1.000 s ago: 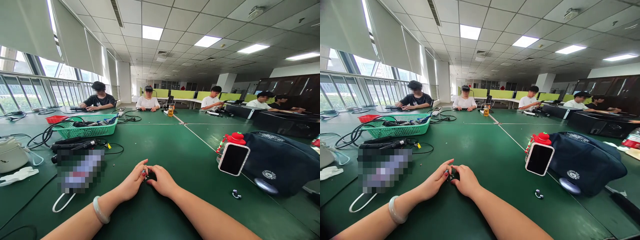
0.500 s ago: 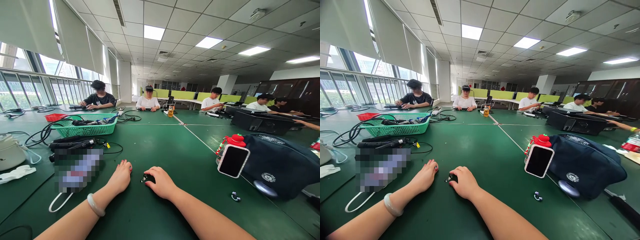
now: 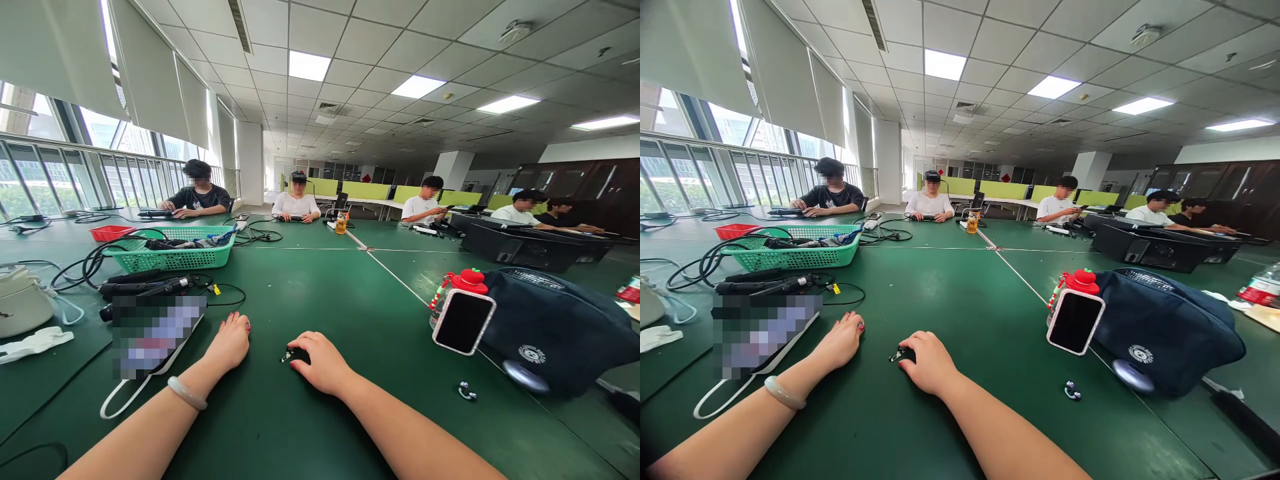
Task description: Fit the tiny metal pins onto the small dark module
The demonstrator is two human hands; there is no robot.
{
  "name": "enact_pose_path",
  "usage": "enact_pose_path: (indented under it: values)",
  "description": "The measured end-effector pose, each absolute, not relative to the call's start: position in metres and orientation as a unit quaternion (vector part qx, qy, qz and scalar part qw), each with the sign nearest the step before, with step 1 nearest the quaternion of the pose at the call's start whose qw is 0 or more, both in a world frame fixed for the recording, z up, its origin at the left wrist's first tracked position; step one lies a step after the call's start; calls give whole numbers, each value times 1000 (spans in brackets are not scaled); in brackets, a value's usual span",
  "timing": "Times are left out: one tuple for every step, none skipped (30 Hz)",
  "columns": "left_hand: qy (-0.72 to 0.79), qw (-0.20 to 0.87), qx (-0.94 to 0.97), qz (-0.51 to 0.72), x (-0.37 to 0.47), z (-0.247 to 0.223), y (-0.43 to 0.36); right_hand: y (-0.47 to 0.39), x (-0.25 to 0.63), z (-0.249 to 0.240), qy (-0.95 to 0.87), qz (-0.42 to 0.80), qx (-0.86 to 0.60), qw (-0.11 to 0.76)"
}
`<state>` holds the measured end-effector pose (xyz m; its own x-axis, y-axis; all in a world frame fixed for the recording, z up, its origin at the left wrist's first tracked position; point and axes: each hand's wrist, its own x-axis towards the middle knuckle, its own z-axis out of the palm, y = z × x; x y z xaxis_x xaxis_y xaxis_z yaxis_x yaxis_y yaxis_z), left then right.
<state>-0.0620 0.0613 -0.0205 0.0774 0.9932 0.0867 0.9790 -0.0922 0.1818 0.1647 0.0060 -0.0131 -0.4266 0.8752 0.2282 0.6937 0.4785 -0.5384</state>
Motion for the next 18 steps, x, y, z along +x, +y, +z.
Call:
enact_pose_path:
  values:
    - [668, 42, 737, 95, -61, -21, 61, 6, 165, -14, -825, 184, -475, 246]
    - [660, 46, 743, 98, -60, -21, 60, 6, 165, -14, -826, 182, -474, 246]
    - [652, 51, 750, 101, -59, -22, 58, 7, 166, -15, -826, 180, -474, 246]
    - [643, 53, 757, 103, -57, -21, 57, 7, 166, -15, -827, 178, -473, 247]
    - [637, 51, 762, 103, -56, -21, 56, 7, 166, -16, -827, 177, -473, 247]
    - [635, 42, 765, 103, -56, -21, 56, 7, 166, -16, -827, 177, -473, 247]
    - [637, 26, 763, 102, -57, -20, 56, 7, 166, -16, -827, 178, -473, 246]
    - [645, 8, 757, 103, -58, -20, 57, 6, 166, -15, -826, 179, -475, 245]
    - [656, -9, 747, 104, -60, -19, 58, 6, 166, -15, -826, 181, -476, 242]
    - [668, -21, 737, 104, -62, -19, 60, 6, 165, -14, -826, 182, -477, 239]
    - [678, -22, 727, 102, -64, -19, 62, 6, 165, -14, -826, 183, -478, 237]
    - [686, -16, 721, 97, -67, -18, 64, 6, 165, -14, -826, 183, -478, 235]
    - [690, -5, 718, 92, -69, -19, 66, 6, 165, -13, -826, 182, -478, 235]
    - [691, 6, 718, 87, -71, -19, 67, 6, 165, -13, -826, 181, -478, 236]
    - [689, 14, 720, 84, -72, -19, 68, 6, 165, -13, -826, 180, -478, 236]
    - [685, 19, 724, 84, -73, -19, 69, 6, 165, -13, -827, 181, -478, 235]
    - [681, 20, 727, 84, -73, -19, 69, 6, 165, -12, -827, 182, -477, 234]
    - [677, 20, 731, 85, -72, -19, 69, 6, 165, -12, -827, 183, -477, 232]
